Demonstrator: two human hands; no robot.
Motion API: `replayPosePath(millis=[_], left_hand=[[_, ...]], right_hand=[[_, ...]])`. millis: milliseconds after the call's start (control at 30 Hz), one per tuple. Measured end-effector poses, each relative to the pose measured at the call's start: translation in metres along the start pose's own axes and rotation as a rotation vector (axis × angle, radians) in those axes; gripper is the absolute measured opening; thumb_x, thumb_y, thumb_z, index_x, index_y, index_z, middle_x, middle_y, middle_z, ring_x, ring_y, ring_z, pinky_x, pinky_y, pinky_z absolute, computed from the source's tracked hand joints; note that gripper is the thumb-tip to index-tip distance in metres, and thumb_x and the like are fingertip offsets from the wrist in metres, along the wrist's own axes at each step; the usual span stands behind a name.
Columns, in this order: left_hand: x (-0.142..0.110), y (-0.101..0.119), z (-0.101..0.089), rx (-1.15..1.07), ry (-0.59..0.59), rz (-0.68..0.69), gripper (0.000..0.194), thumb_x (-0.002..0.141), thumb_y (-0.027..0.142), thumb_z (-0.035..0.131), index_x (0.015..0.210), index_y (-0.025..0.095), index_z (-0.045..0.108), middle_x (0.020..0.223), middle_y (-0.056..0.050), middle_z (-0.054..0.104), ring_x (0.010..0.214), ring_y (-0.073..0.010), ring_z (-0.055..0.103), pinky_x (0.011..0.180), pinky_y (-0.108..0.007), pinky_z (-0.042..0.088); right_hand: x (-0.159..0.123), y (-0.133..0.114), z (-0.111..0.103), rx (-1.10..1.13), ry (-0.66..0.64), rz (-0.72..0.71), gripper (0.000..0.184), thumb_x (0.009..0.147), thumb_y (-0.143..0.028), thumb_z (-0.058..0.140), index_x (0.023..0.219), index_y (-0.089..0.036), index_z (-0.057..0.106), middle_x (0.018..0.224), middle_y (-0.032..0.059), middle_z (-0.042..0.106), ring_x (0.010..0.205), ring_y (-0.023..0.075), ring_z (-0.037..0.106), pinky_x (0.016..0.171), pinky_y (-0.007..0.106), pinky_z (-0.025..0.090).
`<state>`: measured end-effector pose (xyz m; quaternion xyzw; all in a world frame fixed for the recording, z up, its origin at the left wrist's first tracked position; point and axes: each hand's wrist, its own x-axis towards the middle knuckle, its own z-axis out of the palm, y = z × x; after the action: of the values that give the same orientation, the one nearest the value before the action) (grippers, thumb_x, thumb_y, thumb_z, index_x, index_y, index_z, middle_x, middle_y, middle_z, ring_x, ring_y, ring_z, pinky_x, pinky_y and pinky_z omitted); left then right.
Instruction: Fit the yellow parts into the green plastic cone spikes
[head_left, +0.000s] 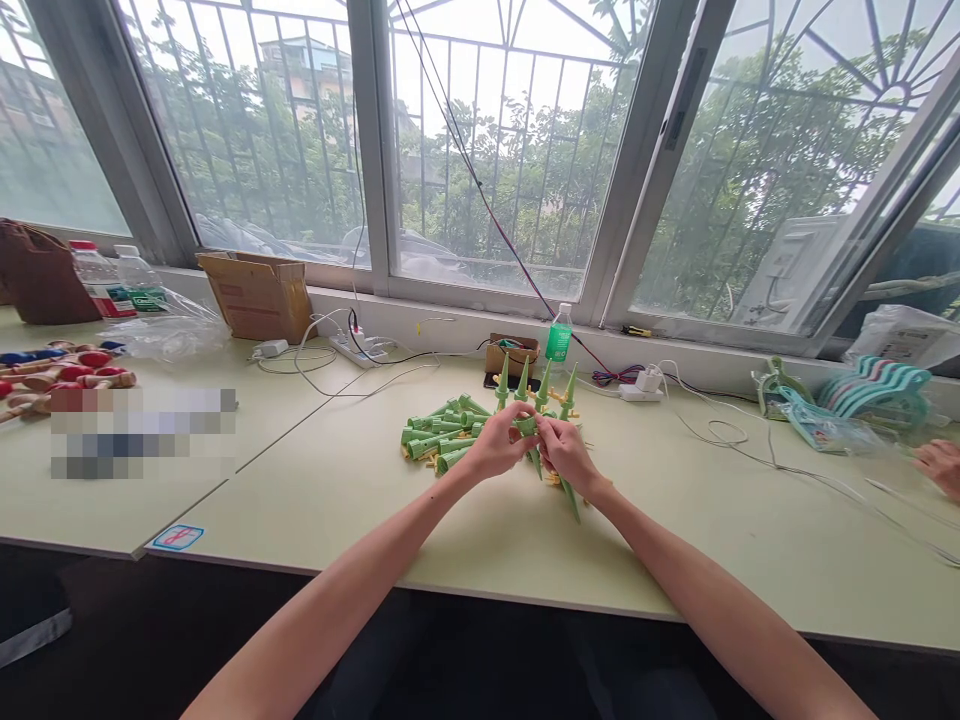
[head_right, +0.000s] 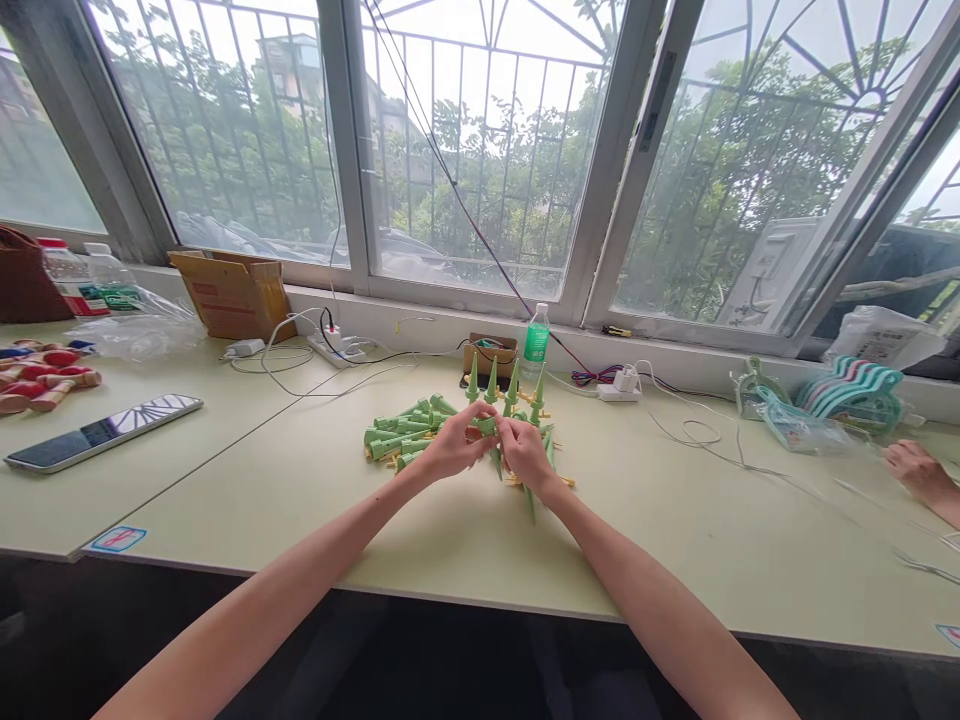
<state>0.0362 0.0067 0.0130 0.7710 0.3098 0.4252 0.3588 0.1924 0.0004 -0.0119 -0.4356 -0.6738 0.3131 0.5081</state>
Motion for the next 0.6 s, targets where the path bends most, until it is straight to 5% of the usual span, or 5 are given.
replayPosePath(millis=[600], left_hand=[[0.0053, -0.002, 0.0005, -0.334, 0.105, -0.185, 0.044, 0.074, 0.047, 0.07, 0.101, 0.02, 0.048, 0.078, 0.001, 0.057, 0.041, -0.0062, 0.053, 0.036, -0.019, 0.041]], right_hand=[[-0.0008, -0.0095, -0.006, -0.2, 0.175, -0.106, 0.046, 0.097, -0.055, 0.031, 0.067, -0.021, 0.041, 0.051, -0.0042, 0.042, 0.044, 0.0107, 0.041, 0.047, 0.023, 0.033]])
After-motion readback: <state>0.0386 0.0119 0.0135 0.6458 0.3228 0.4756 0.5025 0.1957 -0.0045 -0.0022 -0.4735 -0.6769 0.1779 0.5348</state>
